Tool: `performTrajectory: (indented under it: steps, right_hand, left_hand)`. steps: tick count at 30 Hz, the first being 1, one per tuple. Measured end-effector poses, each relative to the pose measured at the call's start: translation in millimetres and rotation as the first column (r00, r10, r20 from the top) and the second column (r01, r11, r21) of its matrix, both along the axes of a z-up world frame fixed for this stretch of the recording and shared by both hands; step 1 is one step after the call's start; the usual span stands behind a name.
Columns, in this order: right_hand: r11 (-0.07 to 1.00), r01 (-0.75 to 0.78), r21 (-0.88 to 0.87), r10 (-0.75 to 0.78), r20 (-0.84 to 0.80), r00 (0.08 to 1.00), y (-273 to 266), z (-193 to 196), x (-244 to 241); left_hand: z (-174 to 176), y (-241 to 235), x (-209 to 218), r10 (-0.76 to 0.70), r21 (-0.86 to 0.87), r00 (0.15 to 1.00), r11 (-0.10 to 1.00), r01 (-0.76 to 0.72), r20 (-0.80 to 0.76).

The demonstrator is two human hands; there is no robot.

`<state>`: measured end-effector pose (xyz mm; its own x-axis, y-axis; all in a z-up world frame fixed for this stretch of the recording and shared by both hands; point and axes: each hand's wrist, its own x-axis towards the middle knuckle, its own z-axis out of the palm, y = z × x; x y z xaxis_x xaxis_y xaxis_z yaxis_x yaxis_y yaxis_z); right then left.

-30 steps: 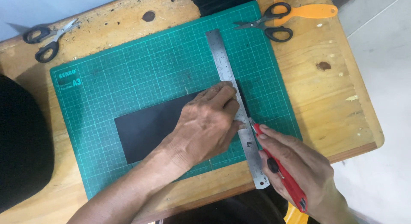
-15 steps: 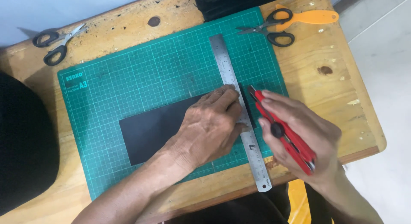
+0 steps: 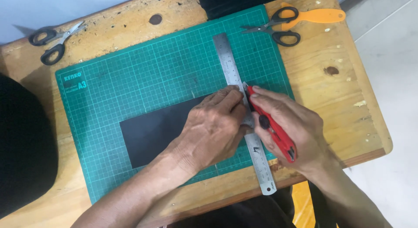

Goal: The person measures and cuts a piece of black fabric on a green cutting mat using a metal ruler and a red utility knife. They then use scissors to trim the edges of the cut fabric piece.

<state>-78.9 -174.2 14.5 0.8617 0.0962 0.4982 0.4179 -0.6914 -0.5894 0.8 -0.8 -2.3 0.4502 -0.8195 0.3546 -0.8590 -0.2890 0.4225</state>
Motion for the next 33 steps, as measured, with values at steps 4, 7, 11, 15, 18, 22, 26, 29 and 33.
performTrajectory:
  steps: [4, 7, 11, 15, 18, 22, 26, 29, 33]
  right_hand:
    - [0.996, -0.002, -0.092, 0.003, 0.016, 1.000, -0.5, 0.2, -17.6]
    - [0.987, 0.023, -0.159, -0.022, 0.008, 1.000, 1.5, 5.7, -37.8]
    - [0.992, 0.028, -0.126, -0.049, -0.163, 0.985, 8.6, 34.8, -65.0]
    - [0.978, 0.142, -0.153, -0.144, -0.005, 0.990, 20.5, 29.8, -76.7]
    - [0.984, 0.137, -0.115, -0.150, -0.107, 0.983, 20.9, 41.8, -78.8]
    - [0.944, 0.157, -0.289, -0.192, -0.095, 0.977, 3.1, 47.9, -87.9]
    - [0.934, 0.242, -0.262, -0.249, 0.005, 0.968, -14.4, 44.3, -71.6]
    - [0.955, 0.083, -0.285, -0.077, 0.034, 0.996, -36.3, 26.4, -45.8]
    - [0.849, -0.141, -0.510, 0.093, -0.118, 0.989, -75.3, -23.4, 2.1]
  left_hand:
    - [0.4, 0.9, 0.5, 0.007, 0.033, 1.000, 0.999, -0.007, 0.026]
    - [0.2, 1.2, 0.0, -0.001, 0.041, 1.000, 0.999, 0.000, 0.011]
    - [-2.0, 3.1, 0.0, -0.016, 0.076, 1.000, 0.997, 0.015, 0.009]
    - [-2.1, 3.9, 0.5, -0.022, 0.073, 1.000, 0.997, 0.022, 0.000]
    - [-2.3, 4.2, 1.1, -0.026, 0.077, 1.000, 0.997, 0.026, -0.007]
    - [0.0, 3.9, 1.4, -0.017, 0.050, 1.000, 0.999, 0.018, -0.022]
    - [0.5, 2.9, 1.3, -0.019, 0.068, 1.000, 0.997, 0.020, -0.010]
    - [1.7, 3.5, 0.8, -0.018, 0.049, 1.000, 0.999, 0.019, -0.018]
    - [3.6, 5.2, 0.7, -0.012, 0.022, 0.998, 1.000, 0.014, -0.054]
